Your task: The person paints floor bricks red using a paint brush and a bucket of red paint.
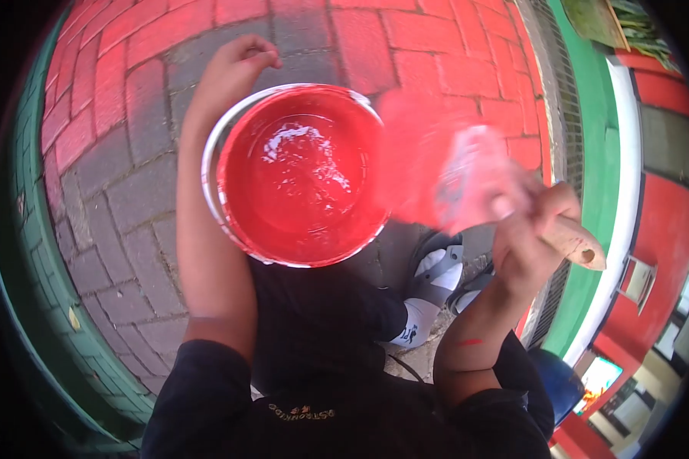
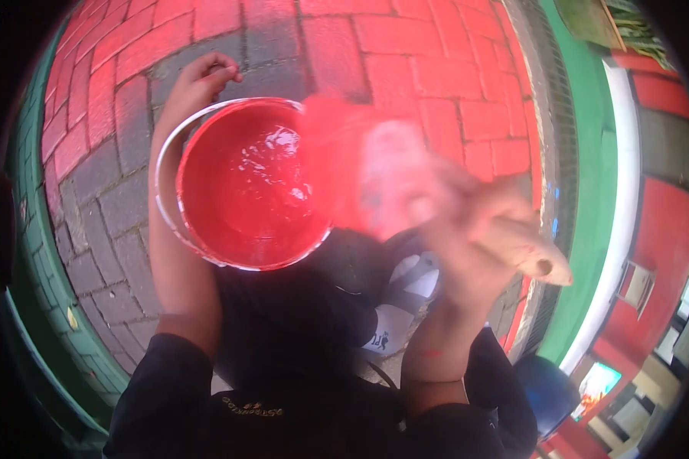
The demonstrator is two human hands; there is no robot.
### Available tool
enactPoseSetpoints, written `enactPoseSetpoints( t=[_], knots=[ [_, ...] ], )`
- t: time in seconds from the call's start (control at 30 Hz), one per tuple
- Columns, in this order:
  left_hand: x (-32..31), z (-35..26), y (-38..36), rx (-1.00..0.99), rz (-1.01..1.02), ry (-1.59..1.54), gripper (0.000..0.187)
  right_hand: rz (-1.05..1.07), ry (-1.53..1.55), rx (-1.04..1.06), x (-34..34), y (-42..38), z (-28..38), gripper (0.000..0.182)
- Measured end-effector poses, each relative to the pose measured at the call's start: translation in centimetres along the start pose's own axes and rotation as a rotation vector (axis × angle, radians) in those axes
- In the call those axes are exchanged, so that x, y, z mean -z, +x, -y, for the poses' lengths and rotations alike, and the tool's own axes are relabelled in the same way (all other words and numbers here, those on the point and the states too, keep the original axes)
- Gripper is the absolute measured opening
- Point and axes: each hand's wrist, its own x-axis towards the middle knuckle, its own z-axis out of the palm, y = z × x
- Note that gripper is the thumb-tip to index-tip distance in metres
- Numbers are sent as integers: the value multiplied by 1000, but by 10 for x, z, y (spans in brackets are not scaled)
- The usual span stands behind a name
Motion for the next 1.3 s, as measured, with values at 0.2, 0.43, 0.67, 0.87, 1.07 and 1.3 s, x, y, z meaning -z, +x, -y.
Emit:
enactPoseSetpoints(
  t=[0.2,0.43,0.67,0.87,1.07,1.3],
  knots=[
    [1,-3,-5,-91,-25,68,23,471,-366,-75,-89,1,-21,21],
    [2,-3,-7,-49,-56,-29,25,585,-493,-322,-114,-4,-31,19],
    [1,0,-3,-17,-19,-24,22,288,-305,-388,-79,-2,2,30],
    [3,1,-7,-113,-28,39,26,185,-266,-327,-55,-13,-16,30],
    [3,1,-3,-29,52,-51,16,-243,754,-531,3,-34,-58,14],
    [0,-2,0,72,59,-140,10,-763,702,-388,128,-45,-141,7]
  ],
)
